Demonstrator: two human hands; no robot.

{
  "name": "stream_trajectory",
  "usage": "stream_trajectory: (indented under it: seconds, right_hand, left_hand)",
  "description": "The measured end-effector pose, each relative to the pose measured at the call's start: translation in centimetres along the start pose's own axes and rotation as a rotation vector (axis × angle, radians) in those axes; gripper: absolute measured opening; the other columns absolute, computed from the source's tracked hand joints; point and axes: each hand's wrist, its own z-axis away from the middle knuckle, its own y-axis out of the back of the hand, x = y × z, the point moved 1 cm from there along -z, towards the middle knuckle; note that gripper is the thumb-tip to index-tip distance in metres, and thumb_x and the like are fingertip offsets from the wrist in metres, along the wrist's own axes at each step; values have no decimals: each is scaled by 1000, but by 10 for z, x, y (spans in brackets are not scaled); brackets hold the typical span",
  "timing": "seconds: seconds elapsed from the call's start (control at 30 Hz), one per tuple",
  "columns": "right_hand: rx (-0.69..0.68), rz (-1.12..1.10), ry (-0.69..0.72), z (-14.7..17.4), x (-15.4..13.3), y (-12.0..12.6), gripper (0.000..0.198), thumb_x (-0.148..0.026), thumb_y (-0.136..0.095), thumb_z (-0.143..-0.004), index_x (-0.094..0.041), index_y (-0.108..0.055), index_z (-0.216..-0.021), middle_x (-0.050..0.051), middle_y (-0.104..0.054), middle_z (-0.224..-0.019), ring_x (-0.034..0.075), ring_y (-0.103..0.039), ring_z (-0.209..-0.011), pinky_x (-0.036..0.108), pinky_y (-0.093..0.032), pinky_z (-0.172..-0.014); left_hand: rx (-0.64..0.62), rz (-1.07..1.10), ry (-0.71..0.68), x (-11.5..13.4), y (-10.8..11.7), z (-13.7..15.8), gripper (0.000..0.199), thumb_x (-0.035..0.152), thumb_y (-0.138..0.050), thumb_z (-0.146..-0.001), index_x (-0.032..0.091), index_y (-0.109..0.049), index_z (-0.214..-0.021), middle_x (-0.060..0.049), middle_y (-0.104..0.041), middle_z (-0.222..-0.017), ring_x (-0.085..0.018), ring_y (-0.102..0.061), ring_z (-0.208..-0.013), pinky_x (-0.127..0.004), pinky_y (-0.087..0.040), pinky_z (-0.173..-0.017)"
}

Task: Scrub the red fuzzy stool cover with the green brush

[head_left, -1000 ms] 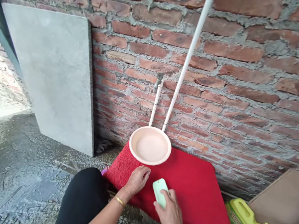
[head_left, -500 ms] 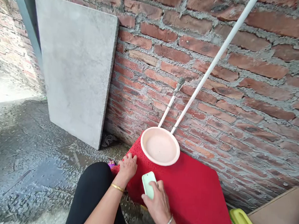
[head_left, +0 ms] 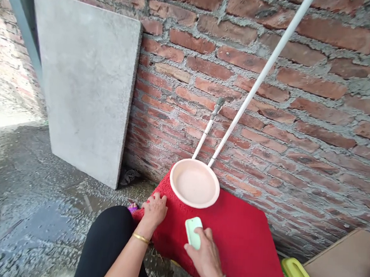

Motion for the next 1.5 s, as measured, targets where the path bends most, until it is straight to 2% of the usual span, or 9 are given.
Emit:
stream_trajectory:
  seconds: [0.17,0.4,0.5,0.83,0.93,1.03,1.27,1.37,1.5]
  right_hand:
    - [-26,-60,95,-7,-34,-18,46,-25,-67,-70,-27,-61,-116,5,-56,-109,24,-63,-102,31,-46,-91]
    - [36,4,-152,17,74,0,46,-29,-64,-76,-27,-57,-121,7,-59,-110,25,-66,-101,30,-48,-85]
    - [39,19,-206,20,98,9,49,-36,-61,-80,-27,-55,-128,8,-59,-110,25,-67,-98,30,-49,-80]
    - [-13,-47,-9,-32,-16,-3,54,-30,-69,-68,-26,-61,-122,10,-56,-116,28,-63,-105,35,-46,-90]
    - [-21,-51,-60,-30,2,0,55,-31,-70,-67,-27,-60,-122,7,-57,-113,26,-64,-104,33,-46,-90]
    - [34,-50,-189,-11,52,9,51,-31,-68,-72,-29,-60,-122,5,-59,-112,22,-64,-103,29,-46,-89]
    - [184,16,-491,41,182,39,49,-42,-56,-85,-21,-57,-129,8,-59,-103,24,-68,-95,34,-51,-80]
    - [250,47,-527,47,179,42,45,-44,-51,-88,-22,-58,-127,8,-58,-103,25,-68,-92,34,-51,-77]
    - [235,-67,-318,36,112,21,39,-31,-60,-79,-28,-63,-117,6,-58,-110,21,-65,-96,29,-49,-83]
  left_hand:
    - [89,-36,75,-4,-4,-7,46,41,-44,-97,22,-50,-138,-18,-55,-122,-34,-55,-109,-56,-45,-84]
    - [204,-122,204,8,-26,-15,55,54,-38,-97,26,-48,-144,-23,-55,-125,-39,-57,-103,-59,-46,-77]
    - [238,-197,190,11,-29,-13,56,54,-42,-96,27,-48,-144,-25,-54,-127,-42,-57,-104,-59,-46,-75]
    - [357,-243,136,3,-38,-13,53,48,-35,-98,21,-53,-140,-25,-59,-119,-40,-57,-99,-62,-44,-74]
    - [361,-239,37,4,-33,-6,46,39,-40,-97,18,-60,-132,-23,-60,-120,-42,-51,-114,-62,-44,-81]
    - [371,-246,-100,15,-27,8,37,30,-46,-93,17,-66,-122,-21,-57,-129,-43,-44,-126,-61,-42,-89]
    - [236,-66,-548,66,-48,35,35,21,-39,-97,24,-71,-110,-11,-68,-113,-28,-63,-105,-46,-47,-93]
    - [256,-31,-705,77,-68,30,32,27,-48,-95,26,-68,-120,-10,-65,-127,-28,-58,-120,-45,-45,-102]
    - [369,-4,-744,72,-96,16,38,33,-52,-94,27,-62,-130,-10,-60,-137,-29,-56,-125,-48,-44,-104]
